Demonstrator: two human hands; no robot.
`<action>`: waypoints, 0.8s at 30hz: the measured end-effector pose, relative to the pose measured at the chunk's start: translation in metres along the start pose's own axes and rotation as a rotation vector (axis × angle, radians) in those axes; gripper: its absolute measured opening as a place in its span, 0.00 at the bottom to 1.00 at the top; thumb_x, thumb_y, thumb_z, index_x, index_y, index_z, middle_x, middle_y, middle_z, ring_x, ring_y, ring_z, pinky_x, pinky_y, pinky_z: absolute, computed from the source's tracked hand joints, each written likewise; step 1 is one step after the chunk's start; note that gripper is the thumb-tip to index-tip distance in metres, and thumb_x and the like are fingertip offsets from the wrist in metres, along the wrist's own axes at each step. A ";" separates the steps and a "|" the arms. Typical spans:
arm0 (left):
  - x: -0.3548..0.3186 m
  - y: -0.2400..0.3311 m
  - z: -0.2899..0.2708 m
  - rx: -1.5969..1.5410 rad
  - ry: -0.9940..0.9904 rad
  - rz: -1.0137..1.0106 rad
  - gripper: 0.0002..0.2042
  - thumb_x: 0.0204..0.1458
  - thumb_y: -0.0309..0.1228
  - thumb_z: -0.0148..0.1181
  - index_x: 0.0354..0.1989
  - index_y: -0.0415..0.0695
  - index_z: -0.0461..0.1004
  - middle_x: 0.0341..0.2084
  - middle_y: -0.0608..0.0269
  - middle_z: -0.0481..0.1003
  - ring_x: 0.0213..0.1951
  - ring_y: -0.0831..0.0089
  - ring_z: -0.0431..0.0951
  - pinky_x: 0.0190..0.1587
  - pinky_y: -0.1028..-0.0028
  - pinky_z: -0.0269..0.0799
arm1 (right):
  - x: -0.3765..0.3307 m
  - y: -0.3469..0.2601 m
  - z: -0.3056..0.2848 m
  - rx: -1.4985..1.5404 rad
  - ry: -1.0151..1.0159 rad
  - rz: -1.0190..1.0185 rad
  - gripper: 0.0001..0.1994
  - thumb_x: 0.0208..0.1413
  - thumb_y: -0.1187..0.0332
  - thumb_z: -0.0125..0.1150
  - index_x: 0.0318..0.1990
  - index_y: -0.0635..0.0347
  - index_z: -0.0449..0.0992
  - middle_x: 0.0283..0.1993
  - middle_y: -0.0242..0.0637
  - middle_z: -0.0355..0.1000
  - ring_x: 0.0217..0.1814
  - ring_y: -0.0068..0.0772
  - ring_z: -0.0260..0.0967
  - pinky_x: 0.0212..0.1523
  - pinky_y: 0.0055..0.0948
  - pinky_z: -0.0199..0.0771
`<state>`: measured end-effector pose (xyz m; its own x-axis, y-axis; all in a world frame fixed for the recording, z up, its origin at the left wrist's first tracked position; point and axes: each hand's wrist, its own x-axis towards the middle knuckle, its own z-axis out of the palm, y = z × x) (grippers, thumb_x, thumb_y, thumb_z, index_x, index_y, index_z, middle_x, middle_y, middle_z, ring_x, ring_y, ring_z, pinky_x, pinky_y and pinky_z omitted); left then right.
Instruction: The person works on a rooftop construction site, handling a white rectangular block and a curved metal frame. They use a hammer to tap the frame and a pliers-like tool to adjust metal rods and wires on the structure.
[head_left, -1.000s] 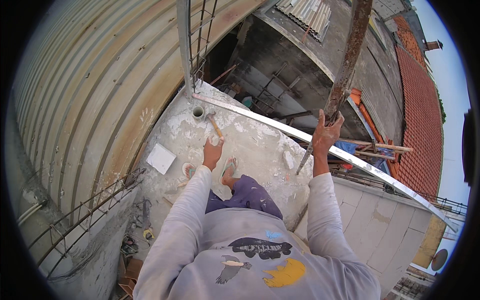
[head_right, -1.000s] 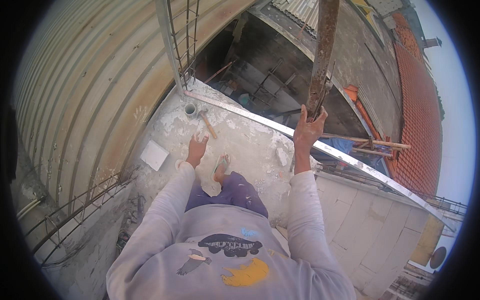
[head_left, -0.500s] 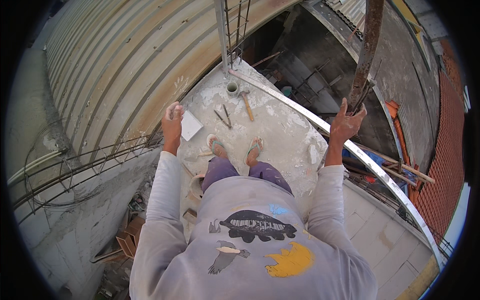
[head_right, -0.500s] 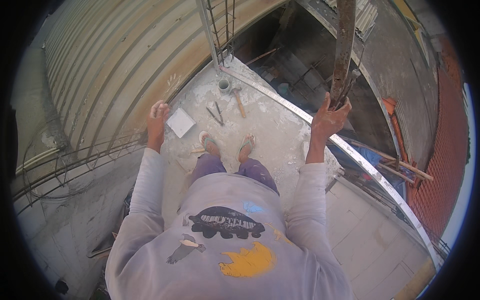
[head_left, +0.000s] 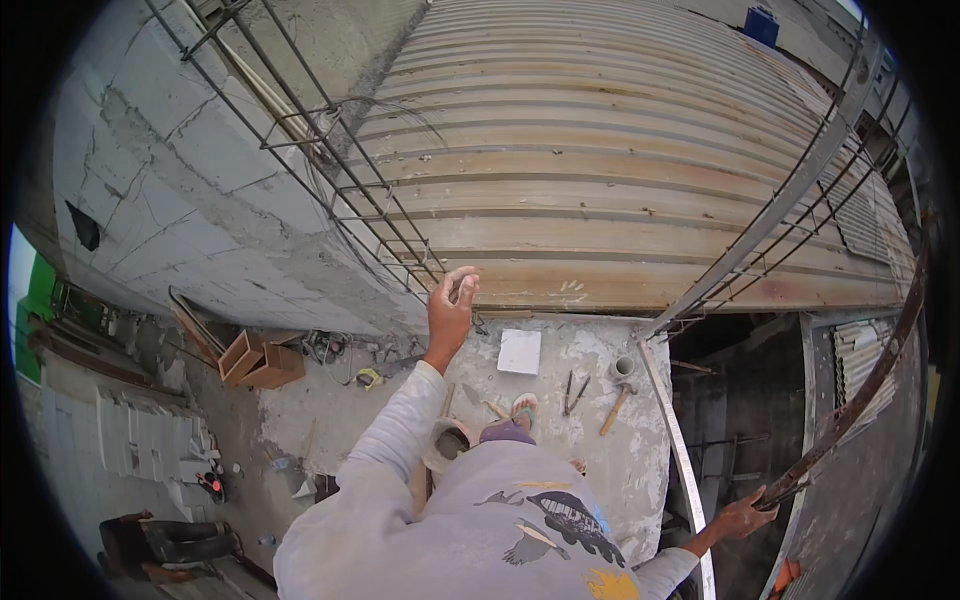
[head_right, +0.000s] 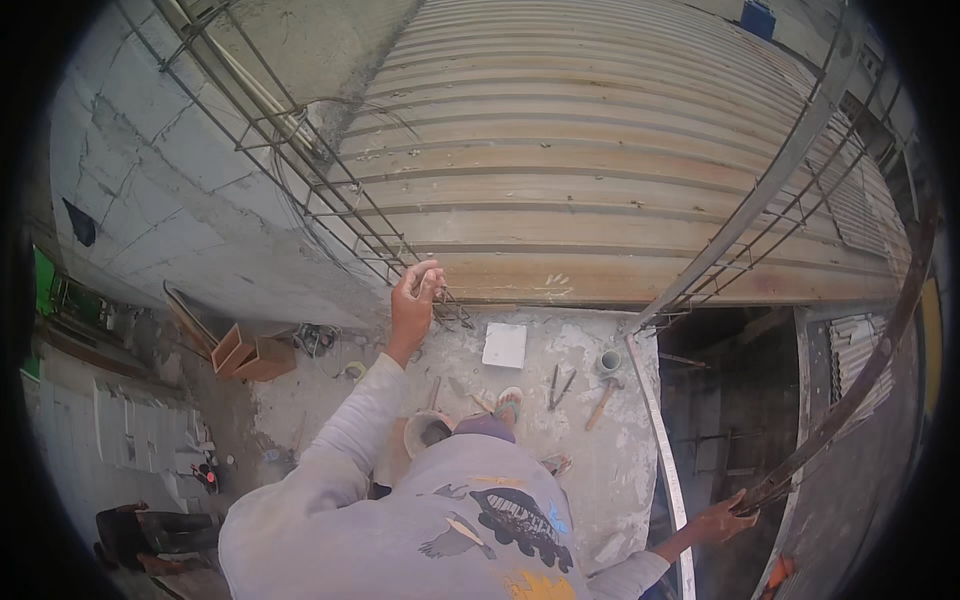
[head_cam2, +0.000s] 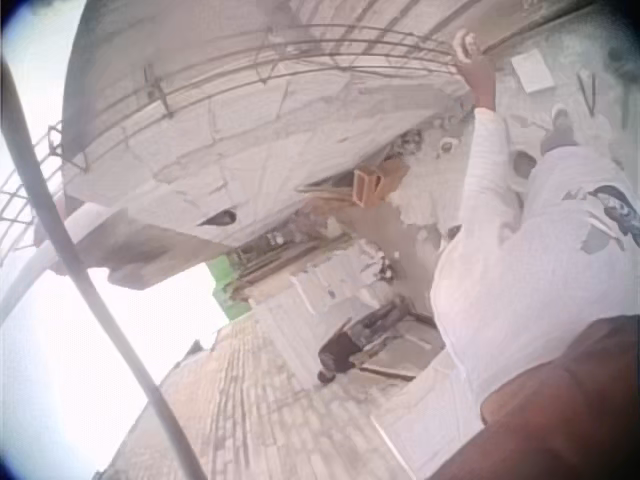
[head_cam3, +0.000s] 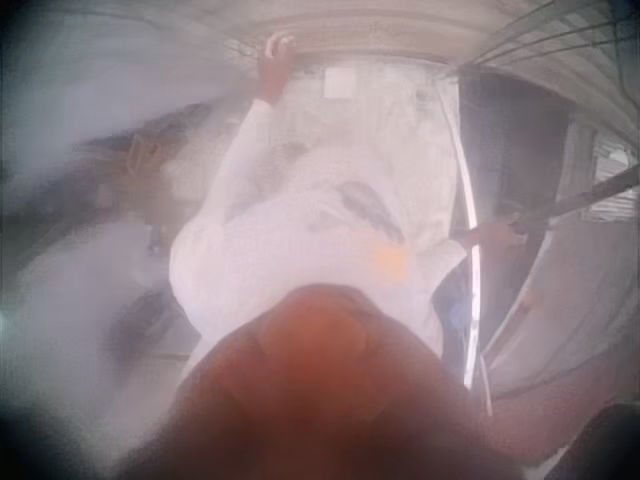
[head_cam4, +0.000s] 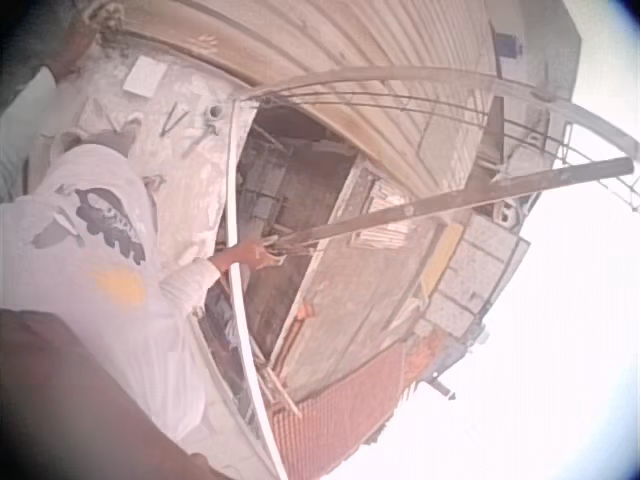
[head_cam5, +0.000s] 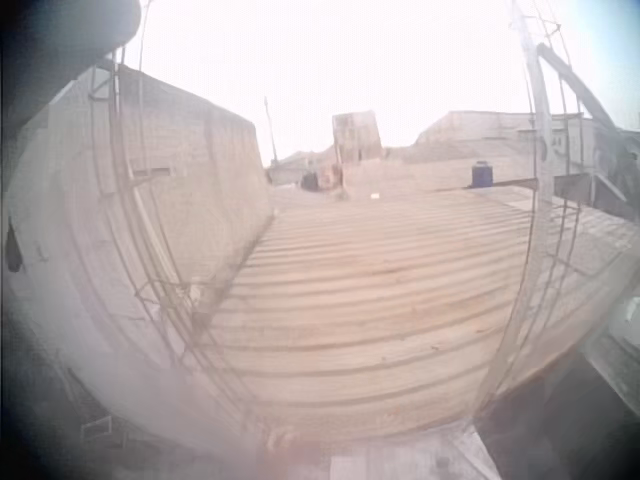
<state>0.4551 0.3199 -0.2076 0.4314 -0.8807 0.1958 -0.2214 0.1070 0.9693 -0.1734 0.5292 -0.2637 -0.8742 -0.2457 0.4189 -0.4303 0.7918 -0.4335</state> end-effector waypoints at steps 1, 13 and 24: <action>0.002 0.033 -0.020 0.027 0.096 0.069 0.14 0.68 0.35 0.59 0.53 0.37 0.77 0.40 0.62 0.81 0.41 0.78 0.79 0.46 0.77 0.74 | -0.001 0.006 0.007 -0.032 -0.005 -0.007 0.37 0.65 0.37 0.55 0.66 0.62 0.66 0.58 0.51 0.75 0.56 0.56 0.76 0.52 0.51 0.78; 0.106 0.201 -0.166 0.263 0.688 0.419 0.13 0.64 0.33 0.65 0.48 0.35 0.81 0.38 0.62 0.82 0.43 0.78 0.79 0.50 0.76 0.74 | 0.020 0.021 0.031 -0.002 0.153 -0.192 0.37 0.66 0.39 0.55 0.65 0.66 0.65 0.58 0.52 0.75 0.55 0.57 0.77 0.50 0.49 0.80; 0.137 0.201 -0.178 0.464 0.605 0.293 0.12 0.59 0.35 0.68 0.42 0.38 0.85 0.32 0.60 0.85 0.34 0.75 0.83 0.41 0.74 0.77 | 0.014 0.014 0.023 -0.017 0.179 -0.174 0.36 0.65 0.40 0.56 0.64 0.66 0.66 0.57 0.51 0.76 0.54 0.55 0.77 0.50 0.48 0.80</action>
<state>0.6257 0.3035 0.0402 0.6680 -0.4309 0.6067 -0.6807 -0.0242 0.7322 -0.1963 0.5238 -0.2825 -0.7332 -0.2774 0.6209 -0.5652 0.7562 -0.3296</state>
